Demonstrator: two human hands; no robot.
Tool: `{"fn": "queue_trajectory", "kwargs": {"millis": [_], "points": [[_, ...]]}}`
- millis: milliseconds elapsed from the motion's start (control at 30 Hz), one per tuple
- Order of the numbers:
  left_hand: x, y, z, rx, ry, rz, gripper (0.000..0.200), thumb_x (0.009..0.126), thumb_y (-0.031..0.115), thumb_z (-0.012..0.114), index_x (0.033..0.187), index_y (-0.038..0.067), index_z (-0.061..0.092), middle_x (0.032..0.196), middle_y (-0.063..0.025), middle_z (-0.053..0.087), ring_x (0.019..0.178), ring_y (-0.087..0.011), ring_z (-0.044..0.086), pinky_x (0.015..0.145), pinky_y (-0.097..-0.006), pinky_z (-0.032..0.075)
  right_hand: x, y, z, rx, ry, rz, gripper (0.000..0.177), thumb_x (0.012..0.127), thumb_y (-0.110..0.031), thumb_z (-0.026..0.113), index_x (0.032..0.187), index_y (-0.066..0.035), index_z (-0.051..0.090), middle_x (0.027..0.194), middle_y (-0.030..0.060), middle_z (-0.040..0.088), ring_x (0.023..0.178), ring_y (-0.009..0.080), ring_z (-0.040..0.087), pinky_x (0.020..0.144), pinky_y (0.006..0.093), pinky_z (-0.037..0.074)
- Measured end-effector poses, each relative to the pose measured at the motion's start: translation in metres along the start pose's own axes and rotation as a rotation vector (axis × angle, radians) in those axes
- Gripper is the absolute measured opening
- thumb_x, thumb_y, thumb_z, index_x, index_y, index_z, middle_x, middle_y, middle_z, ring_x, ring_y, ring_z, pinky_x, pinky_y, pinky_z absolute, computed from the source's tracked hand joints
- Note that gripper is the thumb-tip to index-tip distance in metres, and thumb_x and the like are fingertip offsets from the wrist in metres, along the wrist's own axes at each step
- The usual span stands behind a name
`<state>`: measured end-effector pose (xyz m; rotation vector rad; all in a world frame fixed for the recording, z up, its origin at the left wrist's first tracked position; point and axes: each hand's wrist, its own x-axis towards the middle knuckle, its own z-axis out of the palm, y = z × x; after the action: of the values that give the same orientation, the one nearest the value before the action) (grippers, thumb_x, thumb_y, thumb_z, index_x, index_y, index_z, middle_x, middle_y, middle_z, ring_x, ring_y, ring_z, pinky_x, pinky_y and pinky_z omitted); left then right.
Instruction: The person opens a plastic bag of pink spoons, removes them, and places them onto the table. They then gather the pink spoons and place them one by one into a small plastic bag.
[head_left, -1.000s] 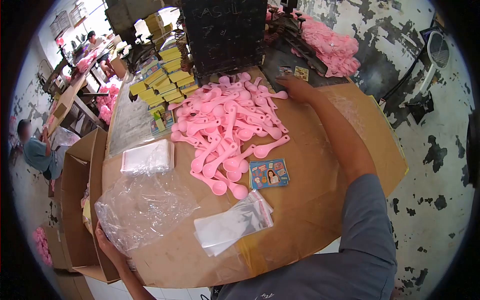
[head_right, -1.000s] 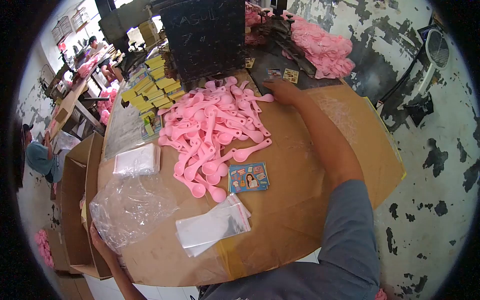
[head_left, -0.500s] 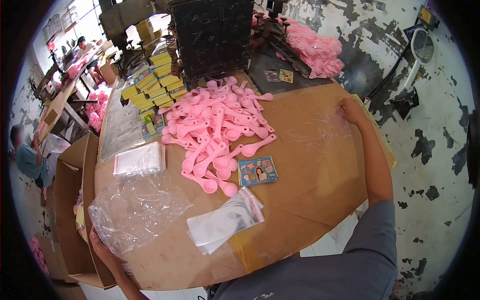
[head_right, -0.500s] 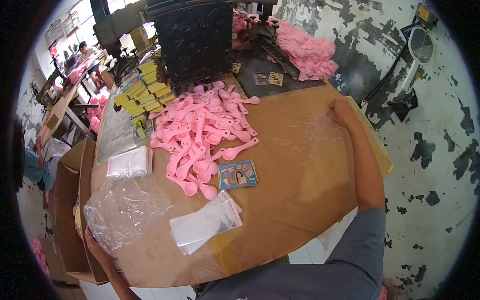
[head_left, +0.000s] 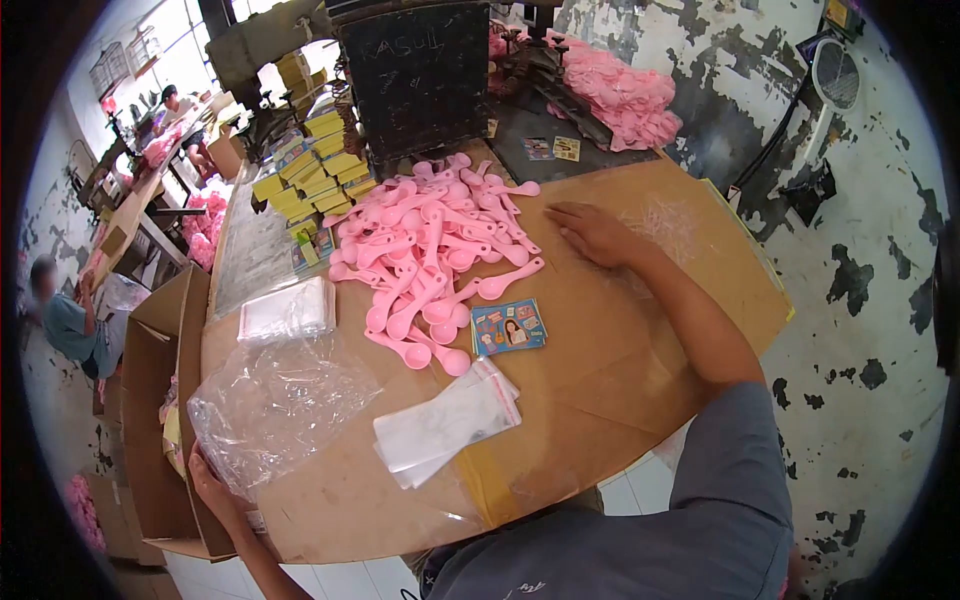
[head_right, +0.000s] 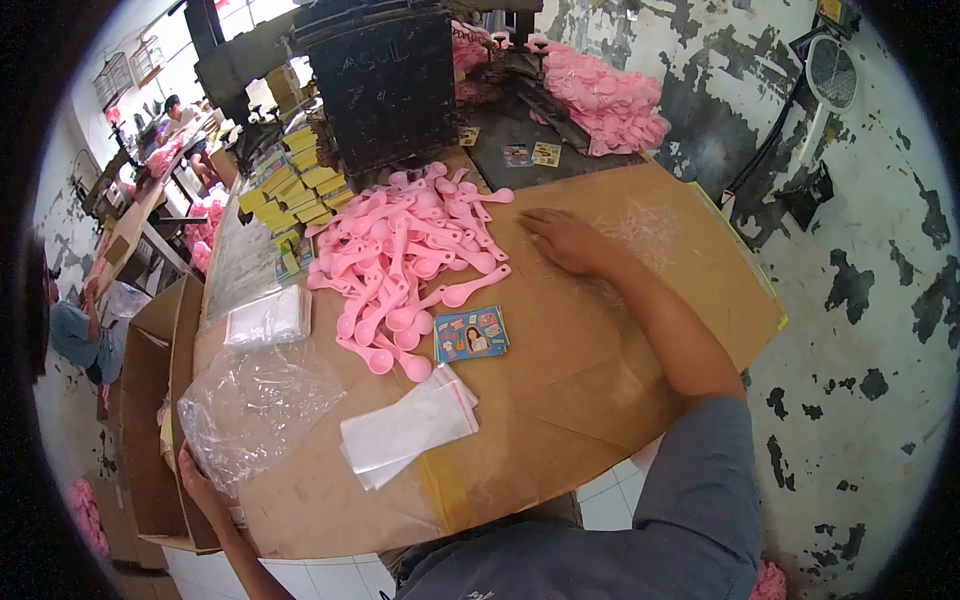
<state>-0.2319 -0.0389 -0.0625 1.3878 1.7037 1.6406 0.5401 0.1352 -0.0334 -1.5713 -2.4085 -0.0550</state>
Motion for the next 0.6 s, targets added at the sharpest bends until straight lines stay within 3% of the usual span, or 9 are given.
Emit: {"fn": "queue_trajectory", "kwargs": {"millis": [100,200,300,367,467,600], "points": [[0.000,-0.005,-0.002,-0.064,0.022,-0.060,0.052,0.113,0.036,0.034,0.137,-0.004,0.057,0.132,-0.0139,0.062,0.118,-0.0232,0.060,0.102,-0.0372,0.049,-0.041,0.037,-0.019,-0.107,-0.030,0.185,0.045,0.100,-0.019,0.052,0.141,-0.001,0.056,0.150,0.0202,0.052,0.141,0.0366,0.045,0.121,0.0475,0.030],[0.003,-0.002,-0.002,0.164,0.034,-0.007,0.050,0.112,0.033,0.031,0.138,-0.001,0.057,0.129,-0.0136,0.064,0.116,-0.0228,0.064,0.099,-0.0384,0.053,-0.065,0.012,-0.064,-0.523,-0.288,0.518,0.046,0.097,-0.018,0.054,0.139,0.001,0.058,0.147,0.0208,0.054,0.140,0.0376,0.045,0.120,0.0482,0.031],[0.009,-0.007,-0.001,0.051,0.012,-0.042,0.051,0.112,0.034,0.032,0.137,-0.002,0.058,0.128,-0.0136,0.064,0.115,-0.0231,0.063,0.097,-0.0379,0.054,-0.083,-0.008,-0.035,-0.237,0.182,0.183,0.042,0.102,-0.021,0.052,0.139,-0.001,0.058,0.147,0.0183,0.055,0.140,0.0363,0.045,0.119,0.0498,0.032],[0.008,-0.002,0.003,-0.003,0.007,-0.062,0.051,0.112,0.035,0.034,0.137,-0.002,0.058,0.128,-0.0138,0.064,0.116,-0.0234,0.063,0.097,-0.0372,0.053,-0.078,-0.066,-0.040,-0.132,0.084,0.052,0.048,0.104,-0.024,0.049,0.145,-0.002,0.052,0.153,0.0197,0.048,0.142,0.0371,0.043,0.120,0.0501,0.030],[0.004,-0.001,-0.001,-0.012,0.019,-0.085,0.051,0.112,0.033,0.034,0.137,-0.004,0.058,0.131,-0.0143,0.062,0.118,-0.0235,0.060,0.103,-0.0372,0.048,-0.082,-0.077,-0.028,0.078,-0.008,-0.096,0.051,0.106,-0.028,0.047,0.151,-0.003,0.047,0.157,0.0183,0.044,0.144,0.0358,0.041,0.122,0.0507,0.027],[0.005,-0.011,-0.007,-0.069,0.019,-0.086,0.052,0.112,0.035,0.034,0.137,-0.004,0.058,0.130,-0.0140,0.062,0.119,-0.0235,0.060,0.104,-0.0374,0.047,-0.114,0.001,-0.026,-0.098,0.021,0.169,0.049,0.104,-0.024,0.051,0.149,-0.005,0.051,0.157,0.0165,0.044,0.147,0.0330,0.037,0.124,0.0499,0.023]]}}
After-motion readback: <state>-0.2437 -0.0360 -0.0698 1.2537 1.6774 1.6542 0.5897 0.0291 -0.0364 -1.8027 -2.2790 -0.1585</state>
